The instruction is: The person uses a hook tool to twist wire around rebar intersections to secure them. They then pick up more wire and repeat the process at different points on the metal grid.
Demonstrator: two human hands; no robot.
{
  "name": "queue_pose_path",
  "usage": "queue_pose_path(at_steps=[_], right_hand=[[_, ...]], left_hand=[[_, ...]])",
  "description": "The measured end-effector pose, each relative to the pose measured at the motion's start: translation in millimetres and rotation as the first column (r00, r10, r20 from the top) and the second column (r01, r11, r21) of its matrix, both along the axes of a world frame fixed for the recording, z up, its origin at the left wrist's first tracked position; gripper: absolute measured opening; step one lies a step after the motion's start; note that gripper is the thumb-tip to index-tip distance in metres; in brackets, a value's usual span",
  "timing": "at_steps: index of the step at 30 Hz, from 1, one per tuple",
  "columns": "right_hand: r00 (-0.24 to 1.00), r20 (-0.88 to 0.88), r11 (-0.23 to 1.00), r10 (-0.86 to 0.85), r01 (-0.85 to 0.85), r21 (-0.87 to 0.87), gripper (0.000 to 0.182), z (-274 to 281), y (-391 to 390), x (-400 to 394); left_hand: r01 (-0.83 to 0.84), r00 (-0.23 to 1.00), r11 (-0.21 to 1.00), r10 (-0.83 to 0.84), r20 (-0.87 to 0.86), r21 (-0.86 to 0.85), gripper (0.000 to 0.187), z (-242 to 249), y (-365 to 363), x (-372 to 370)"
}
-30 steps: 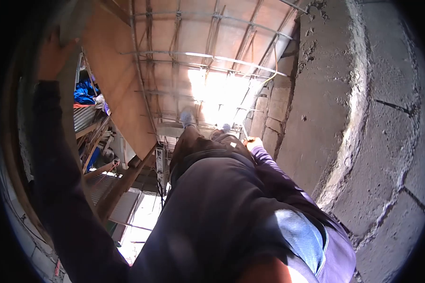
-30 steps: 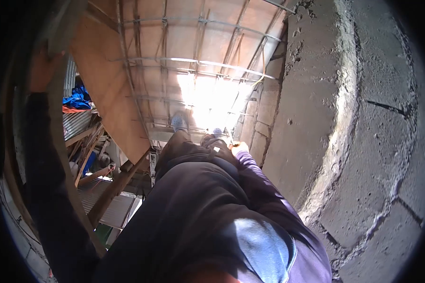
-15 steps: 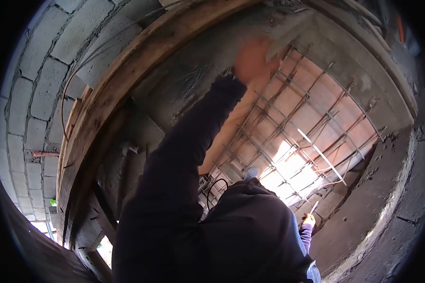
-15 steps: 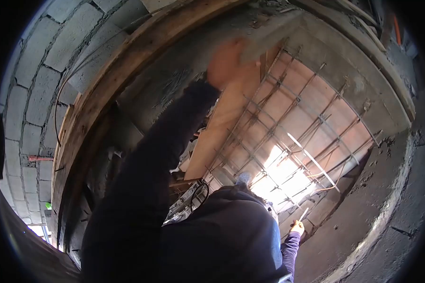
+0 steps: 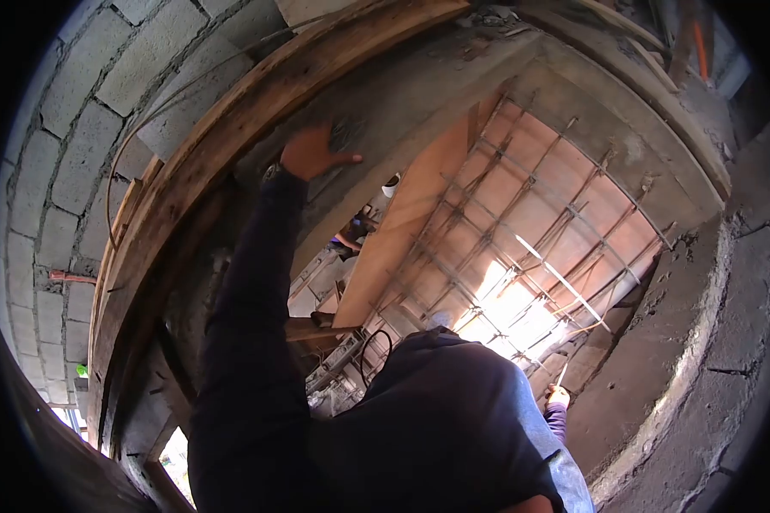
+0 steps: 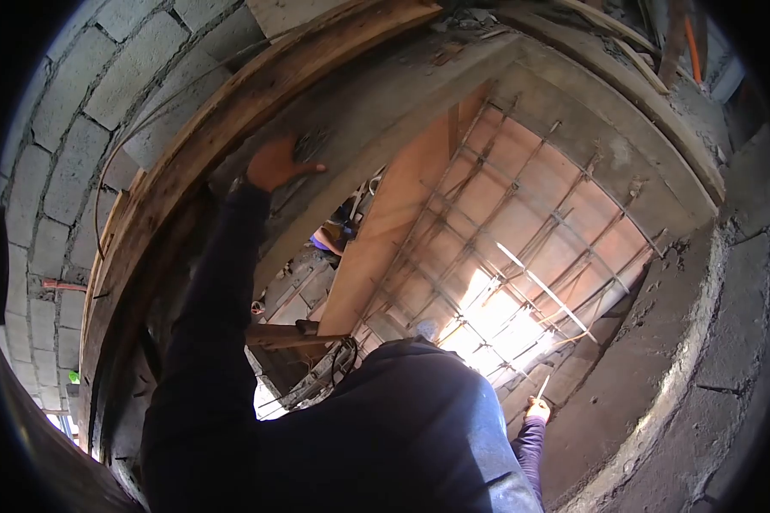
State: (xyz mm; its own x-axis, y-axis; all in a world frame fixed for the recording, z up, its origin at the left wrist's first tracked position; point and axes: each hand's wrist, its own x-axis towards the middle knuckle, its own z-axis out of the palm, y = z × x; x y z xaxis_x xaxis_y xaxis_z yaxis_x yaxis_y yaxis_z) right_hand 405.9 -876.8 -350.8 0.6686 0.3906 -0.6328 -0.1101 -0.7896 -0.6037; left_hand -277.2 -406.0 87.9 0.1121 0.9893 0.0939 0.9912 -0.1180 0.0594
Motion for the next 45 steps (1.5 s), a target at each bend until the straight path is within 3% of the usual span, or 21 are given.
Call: queue_pose_path(at_steps=[3,5,8,10,12,15,18,19,20,22,24,26,28,29,30,32,34,36,45], right_hand=[[0.999,-0.015,0.993,0.036,-0.034,0.112,0.017,14.8,18.1,-9.4],[0.996,-0.067,0.972,0.066,-0.049,0.232,0.020,20.0,28.0,-12.3],[0.984,0.036,0.941,0.174,-0.177,0.288,0.015,36.8,45.5,-22.1],[0.985,0.044,0.912,0.167,-0.171,0.372,0.014,52.9,57.2,-32.1],[0.986,0.047,0.880,0.158,-0.162,0.446,0.013,62.0,62.2,-39.7],[0.989,0.008,0.823,0.149,-0.128,0.554,0.012,61.8,63.5,-42.4],[0.998,0.020,0.749,0.058,-0.057,0.660,0.014,50.9,69.4,-42.9],[0.996,-0.049,0.868,0.078,-0.043,0.495,0.017,76.5,71.0,-43.5],[0.998,-0.055,0.921,0.029,-0.005,0.390,0.020,139.6,87.0,-75.6],[0.938,-0.315,0.843,-0.141,0.281,0.458,0.023,176.8,105.2,-94.2],[0.932,-0.350,0.810,-0.095,0.277,0.517,0.017,227.7,126.0,-115.7],[0.956,-0.286,0.733,0.072,0.144,0.665,0.012,245.2,144.1,-114.7],[0.978,-0.170,0.746,0.119,0.025,0.665,0.029,332.6,177.9,-159.5],[0.946,0.267,0.541,0.185,-0.325,0.776,0.027,325.4,192.7,-157.3],[0.733,0.663,0.307,0.151,-0.672,0.674,0.028,316.3,201.4,-155.9],[0.906,0.175,0.477,0.385,-0.358,0.803,0.033,401.8,215.1,-203.7],[0.866,0.074,0.610,0.495,-0.406,0.680,0.044,455.7,223.8,-228.1],[0.848,-0.017,0.642,0.530,-0.389,0.660,0.044,461.5,232.0,-236.5],[0.777,-0.319,0.663,0.543,-0.164,0.730,0.036,450.5,248.1,-254.1]], left_hand=[[0.051,0.997,0.995,-0.056,0.060,0.084,0.087,-20.5,12.6,-13.9],[0.066,0.996,0.997,-0.068,0.061,0.027,0.080,-10.7,18.9,-15.4],[0.091,0.995,0.996,-0.091,0.052,0.009,0.067,-11.7,33.9,-19.6],[0.116,0.992,0.992,-0.118,0.046,0.048,0.062,-11.2,43.8,-12.3],[0.028,0.984,0.986,-0.056,0.169,0.165,0.059,-3.8,38.8,1.2],[-0.001,0.952,0.954,-0.091,0.291,0.300,0.067,11.2,33.3,11.3],[0.014,0.971,0.965,-0.075,0.225,0.260,0.067,27.4,39.9,9.4],[0.023,0.971,0.965,-0.083,0.223,0.260,0.067,34.8,36.7,13.4],[0.059,0.955,0.966,-0.128,0.267,0.250,0.065,43.7,29.8,20.9],[0.114,0.933,0.964,-0.186,0.307,0.239,0.063,62.5,14.0,41.9],[0.318,0.796,0.877,-0.454,0.400,0.361,0.054,74.8,-11.0,73.2],[0.454,0.717,0.855,-0.517,0.468,0.250,0.050,84.1,-37.1,106.5],[0.598,0.613,0.788,-0.566,0.551,0.144,0.045,79.9,-61.2,140.4],[0.646,0.583,0.760,-0.545,0.603,0.063,0.043,74.8,-73.3,156.5],[0.691,0.557,0.723,-0.519,0.648,-0.014,0.041,68.6,-81.7,170.5],[0.757,0.518,0.647,-0.518,0.681,-0.084,0.043,54.0,-90.4,194.5],[0.796,0.421,0.605,-0.555,0.718,0.000,0.046,40.2,-98.4,211.9],[0.822,0.402,0.569,-0.546,0.735,-0.027,0.047,35.4,-100.0,222.5],[0.857,0.403,0.509,-0.561,0.723,-0.084,0.040,29.3,-96.7,227.7]])
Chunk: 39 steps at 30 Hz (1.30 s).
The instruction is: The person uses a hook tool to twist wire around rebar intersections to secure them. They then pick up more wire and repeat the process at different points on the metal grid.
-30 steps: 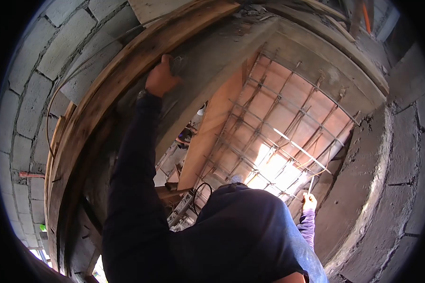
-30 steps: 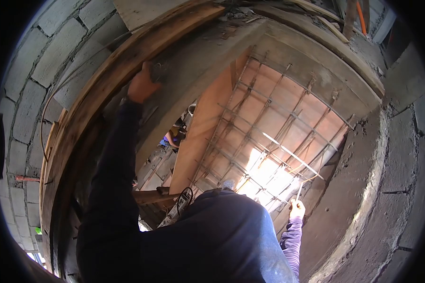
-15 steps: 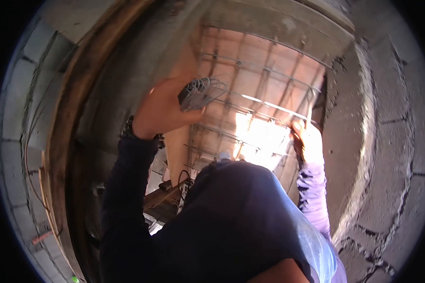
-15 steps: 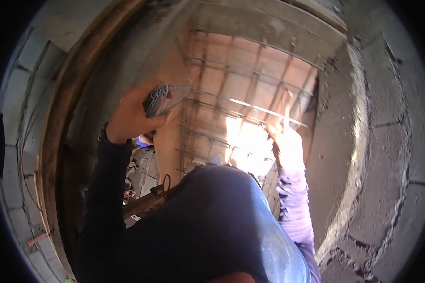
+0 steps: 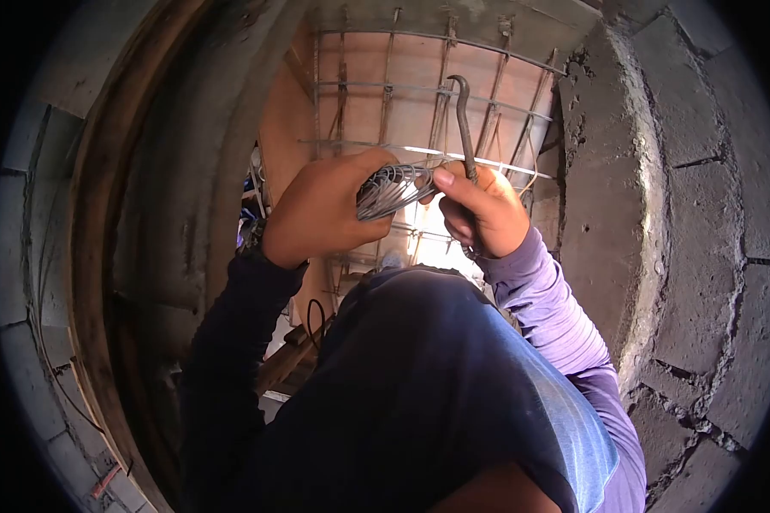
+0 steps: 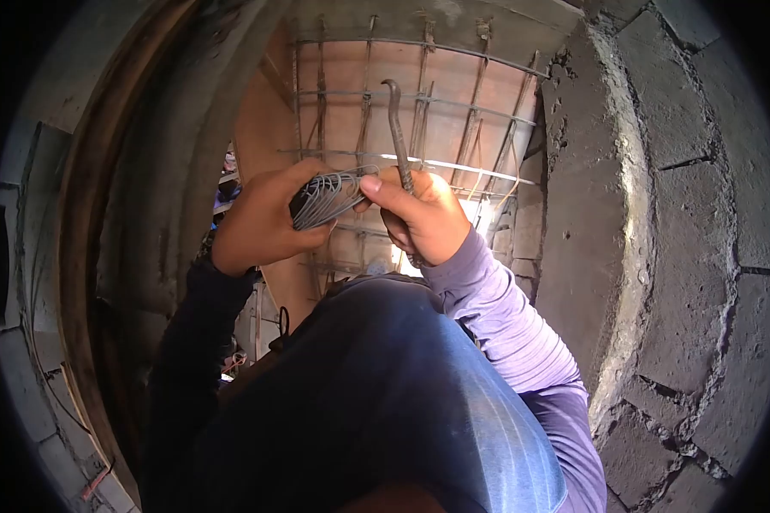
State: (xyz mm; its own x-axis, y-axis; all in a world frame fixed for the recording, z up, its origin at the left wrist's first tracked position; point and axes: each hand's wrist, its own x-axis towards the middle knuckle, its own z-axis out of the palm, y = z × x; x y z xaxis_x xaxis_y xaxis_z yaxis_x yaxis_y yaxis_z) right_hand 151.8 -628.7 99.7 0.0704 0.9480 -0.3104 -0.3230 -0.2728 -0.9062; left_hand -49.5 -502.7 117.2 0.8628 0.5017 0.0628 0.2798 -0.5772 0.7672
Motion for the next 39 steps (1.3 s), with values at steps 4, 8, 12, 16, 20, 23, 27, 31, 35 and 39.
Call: queue_pose_path(at_steps=[4,8,12,16,20,23,27,31,35,39], right_hand=[[0.993,-0.112,0.999,-0.043,0.043,0.000,0.034,-8.4,3.1,-4.8],[0.899,-0.346,0.961,-0.269,0.276,-0.030,0.033,-12.0,2.6,-4.7],[0.903,-0.320,0.946,-0.288,0.320,0.053,0.040,-0.7,-1.3,1.1],[0.767,-0.424,0.796,-0.481,0.585,0.155,0.030,22.1,2.0,-7.4],[0.758,-0.396,0.648,-0.518,0.651,0.396,0.020,35.7,-21.4,104.1],[0.855,-0.306,0.673,-0.419,0.518,0.527,0.019,25.2,-60.4,186.9],[0.824,-0.283,0.725,-0.490,0.566,0.393,0.019,8.1,-79.8,177.6],[0.837,-0.322,0.812,-0.442,0.526,0.254,0.026,-19.9,-74.4,135.7],[0.881,-0.192,0.852,-0.432,0.469,0.233,0.028,-19.0,-71.8,87.6],[0.887,0.133,0.897,-0.441,0.437,0.065,0.026,-24.7,-64.5,43.2]], left_hand=[[-0.001,1.000,0.999,0.002,-0.019,0.045,0.043,2.6,1.9,-2.8],[-0.014,1.000,0.990,0.018,-0.025,0.143,0.049,5.0,2.3,-12.6],[0.006,0.998,0.982,-0.017,0.057,0.187,0.052,-0.6,4.2,-23.0],[-0.025,0.999,0.948,0.010,0.050,0.318,0.050,8.4,6.4,-33.7],[-0.155,0.981,0.926,0.185,-0.059,0.344,0.048,26.5,27.1,-73.2],[-0.321,0.878,0.804,0.451,-0.162,0.501,0.050,47.9,60.1,-115.0],[-0.404,0.743,0.654,0.643,-0.188,0.640,0.064,49.9,112.0,-162.6],[-0.314,0.782,0.363,0.623,0.022,0.877,0.075,40.0,128.8,-182.4],[-0.563,0.817,0.626,0.521,0.249,0.539,0.067,66.1,71.0,-117.8],[-0.248,0.921,0.967,0.253,0.296,-0.053,0.049,26.3,-24.1,-20.7]])
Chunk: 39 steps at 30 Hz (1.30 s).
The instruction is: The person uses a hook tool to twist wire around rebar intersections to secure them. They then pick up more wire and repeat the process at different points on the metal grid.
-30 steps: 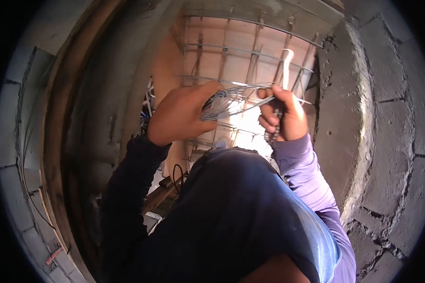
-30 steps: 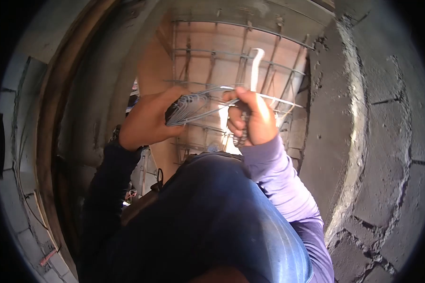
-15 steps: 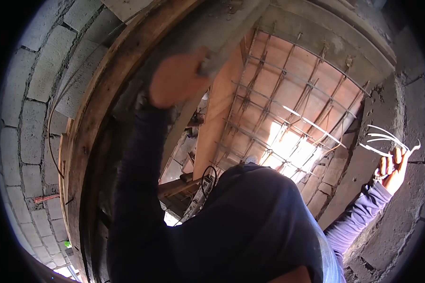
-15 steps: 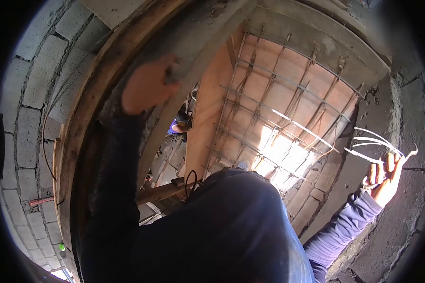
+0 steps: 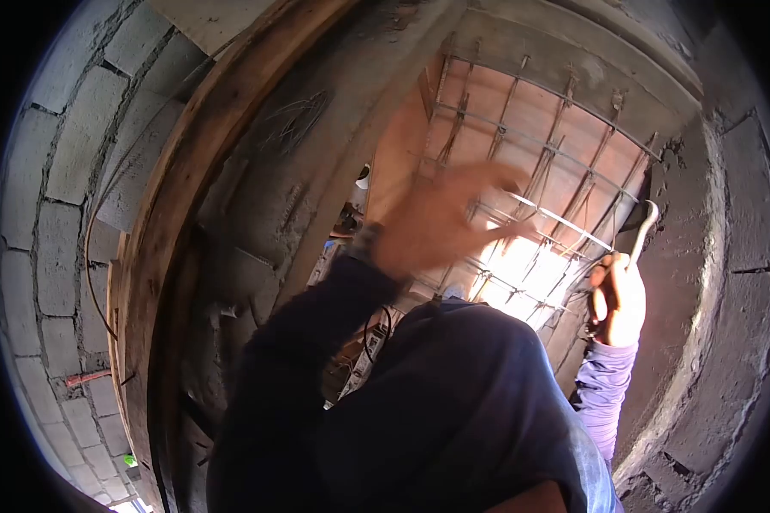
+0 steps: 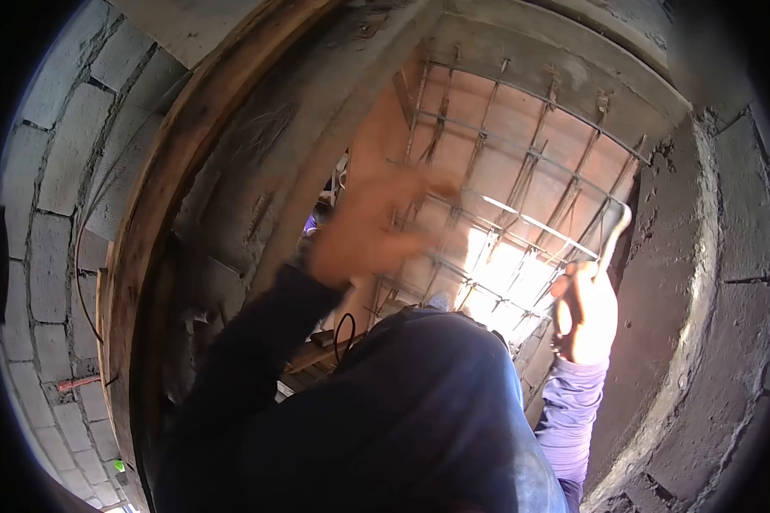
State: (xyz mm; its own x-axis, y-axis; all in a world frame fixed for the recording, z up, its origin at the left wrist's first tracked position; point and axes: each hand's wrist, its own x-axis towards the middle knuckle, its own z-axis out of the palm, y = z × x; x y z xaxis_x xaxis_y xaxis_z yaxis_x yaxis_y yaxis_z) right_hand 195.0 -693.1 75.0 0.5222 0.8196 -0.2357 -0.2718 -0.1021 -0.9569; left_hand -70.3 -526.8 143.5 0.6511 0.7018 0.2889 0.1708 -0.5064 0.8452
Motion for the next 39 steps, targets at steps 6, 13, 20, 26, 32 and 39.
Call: queue_pose_path(at_steps=[6,13,20,26,32,39], right_hand=[[0.976,0.180,0.990,0.122,-0.108,-0.086,0.026,3.7,5.1,-37.6],[0.982,0.005,0.964,0.189,-0.185,-0.193,0.023,13.5,0.7,-38.9],[0.976,0.079,0.953,0.204,-0.179,-0.246,0.024,4.2,-1.4,-38.0],[0.992,-0.040,0.988,0.122,-0.125,-0.094,0.020,-13.1,2.8,-40.8],[0.983,0.066,0.973,0.173,-0.160,-0.164,0.017,-6.5,7.0,-42.0],[0.975,0.154,0.974,0.158,-0.128,-0.188,0.016,-0.8,16.6,-42.7]], left_hand=[[0.297,0.955,0.898,-0.286,0.082,-0.324,0.039,-65.1,-59.3,68.0],[0.366,0.919,0.747,-0.194,0.345,-0.556,0.045,-123.2,-76.9,78.4],[0.341,0.934,0.625,-0.142,0.327,-0.702,0.038,-132.7,-76.6,82.3],[0.390,0.897,0.602,-0.079,0.434,-0.697,0.028,-136.1,-79.1,82.1],[0.329,0.924,0.604,-0.049,0.378,-0.726,0.026,-139.0,-72.8,73.7],[0.263,0.942,0.651,-0.014,0.336,-0.711,0.021,-138.6,-66.1,66.3]])
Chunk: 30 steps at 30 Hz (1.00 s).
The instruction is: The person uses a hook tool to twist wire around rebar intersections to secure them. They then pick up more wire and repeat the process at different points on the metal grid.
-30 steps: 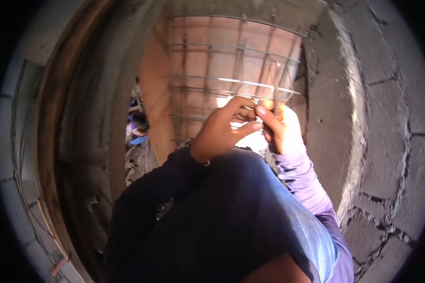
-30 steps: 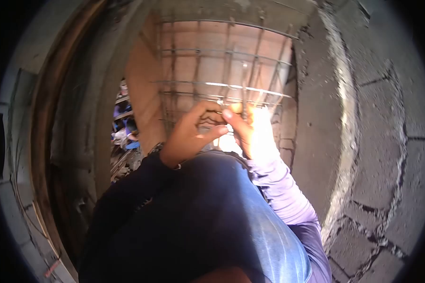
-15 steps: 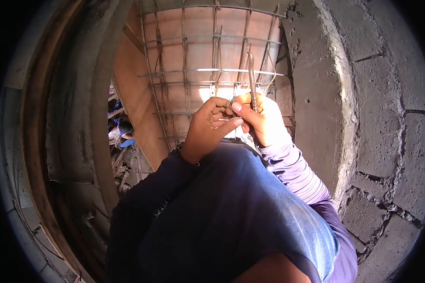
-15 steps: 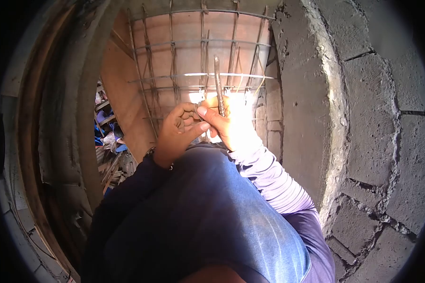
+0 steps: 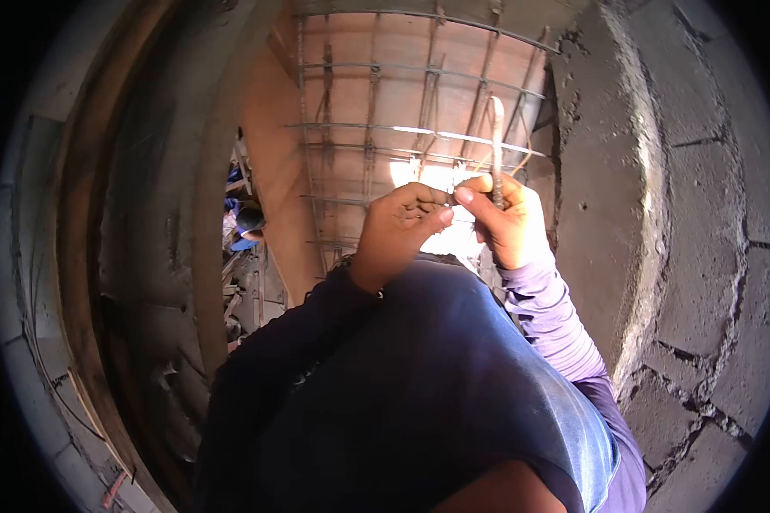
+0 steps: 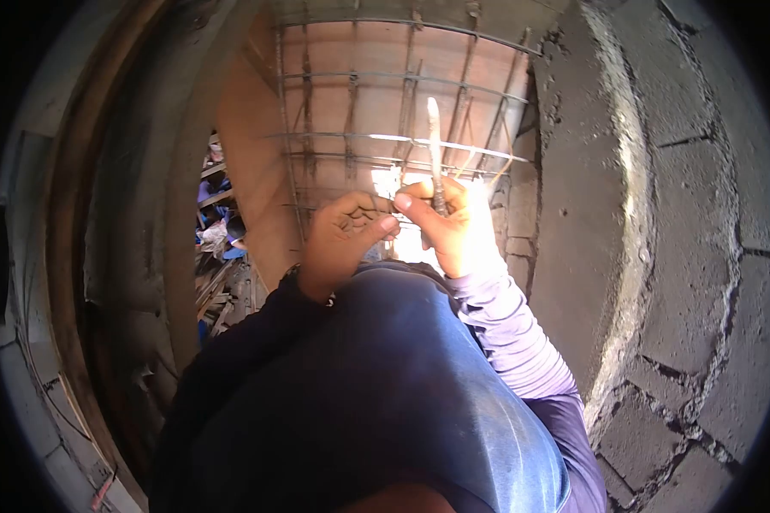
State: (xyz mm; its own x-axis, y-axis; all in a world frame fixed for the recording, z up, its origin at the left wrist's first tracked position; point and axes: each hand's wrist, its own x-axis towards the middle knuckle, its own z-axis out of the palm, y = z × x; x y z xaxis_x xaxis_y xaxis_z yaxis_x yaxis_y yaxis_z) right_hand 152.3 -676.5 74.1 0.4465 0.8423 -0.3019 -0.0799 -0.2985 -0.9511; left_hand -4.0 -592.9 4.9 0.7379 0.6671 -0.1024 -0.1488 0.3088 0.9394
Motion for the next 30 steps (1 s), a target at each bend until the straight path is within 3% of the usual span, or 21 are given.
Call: queue_pose_path(at_steps=[3,5,6,10,11,13,14,15,16,17,19,21,22,24,30], right_hand=[[0.987,0.153,0.999,0.050,-0.051,0.003,0.015,0.2,1.7,6.2],[0.989,0.142,0.999,0.036,-0.039,0.017,0.018,-1.8,4.6,7.4],[0.997,0.070,0.995,-0.022,0.016,0.095,0.019,-5.8,6.7,4.7],[0.964,-0.132,0.937,-0.231,0.257,0.237,0.020,-6.8,9.3,7.6],[0.934,-0.174,0.898,-0.312,0.350,0.268,0.021,-5.7,9.5,10.9],[0.929,-0.209,0.889,-0.306,0.357,0.287,0.024,-15.0,0.4,44.7],[0.904,-0.244,0.873,-0.350,0.409,0.264,0.023,-8.6,-0.8,54.7],[0.876,-0.277,0.855,-0.395,0.461,0.237,0.022,-4.3,-2.7,64.7],[0.876,-0.301,0.858,-0.378,0.453,0.241,0.022,-8.2,-7.5,78.5],[0.874,-0.324,0.860,-0.362,0.448,0.246,0.022,-13.6,-13.6,94.0],[0.872,-0.308,0.867,-0.381,0.452,0.207,0.022,-22.9,-22.4,110.9],[0.868,-0.284,0.865,-0.407,0.466,0.184,0.024,-27.5,-24.7,111.3],[0.878,-0.255,0.867,-0.405,0.457,0.198,0.025,-28.6,-24.3,106.4],[0.907,-0.180,0.885,-0.380,0.413,0.216,0.026,-32.7,-25.2,96.3],[0.925,-0.182,0.906,-0.334,0.368,0.207,0.026,-33.6,-14.9,79.9]], left_hand=[[-0.019,0.999,1.000,0.020,-0.044,0.020,0.017,9.0,-0.5,-2.0],[0.011,0.997,0.999,-0.008,-0.079,0.032,0.013,9.5,1.3,-2.0],[-0.001,0.997,0.999,0.004,0.074,-0.046,0.010,7.6,1.0,-0.6],[-0.109,0.990,0.988,0.099,0.100,0.109,0.007,12.7,11.1,-7.1],[-0.133,0.988,0.984,0.122,0.096,0.120,0.007,23.1,19.3,-14.1],[-0.228,0.973,0.970,0.224,0.057,0.085,0.009,65.6,40.8,-34.5],[-0.338,0.936,0.843,0.349,0.054,0.417,0.012,83.4,59.0,-49.3],[-0.386,0.884,0.605,0.459,0.091,0.697,0.014,102.3,76.5,-67.9],[-0.365,0.778,0.442,0.628,0.007,0.819,0.015,126.5,83.6,-87.3],[-0.290,0.631,0.277,0.775,-0.035,0.916,0.017,144.9,91.2,-108.5],[-0.325,0.599,0.112,0.793,0.113,0.939,0.017,160.8,131.5,-152.1],[-0.138,0.443,0.048,0.896,0.018,0.989,0.016,171.7,143.7,-185.2],[-0.133,0.446,0.044,0.895,0.020,0.990,0.016,171.6,148.4,-201.4],[0.125,0.280,0.143,0.944,-0.173,0.982,0.016,156.9,157.7,-232.5],[0.252,0.142,0.323,0.920,-0.365,0.912,0.022,115.2,160.8,-276.7]])
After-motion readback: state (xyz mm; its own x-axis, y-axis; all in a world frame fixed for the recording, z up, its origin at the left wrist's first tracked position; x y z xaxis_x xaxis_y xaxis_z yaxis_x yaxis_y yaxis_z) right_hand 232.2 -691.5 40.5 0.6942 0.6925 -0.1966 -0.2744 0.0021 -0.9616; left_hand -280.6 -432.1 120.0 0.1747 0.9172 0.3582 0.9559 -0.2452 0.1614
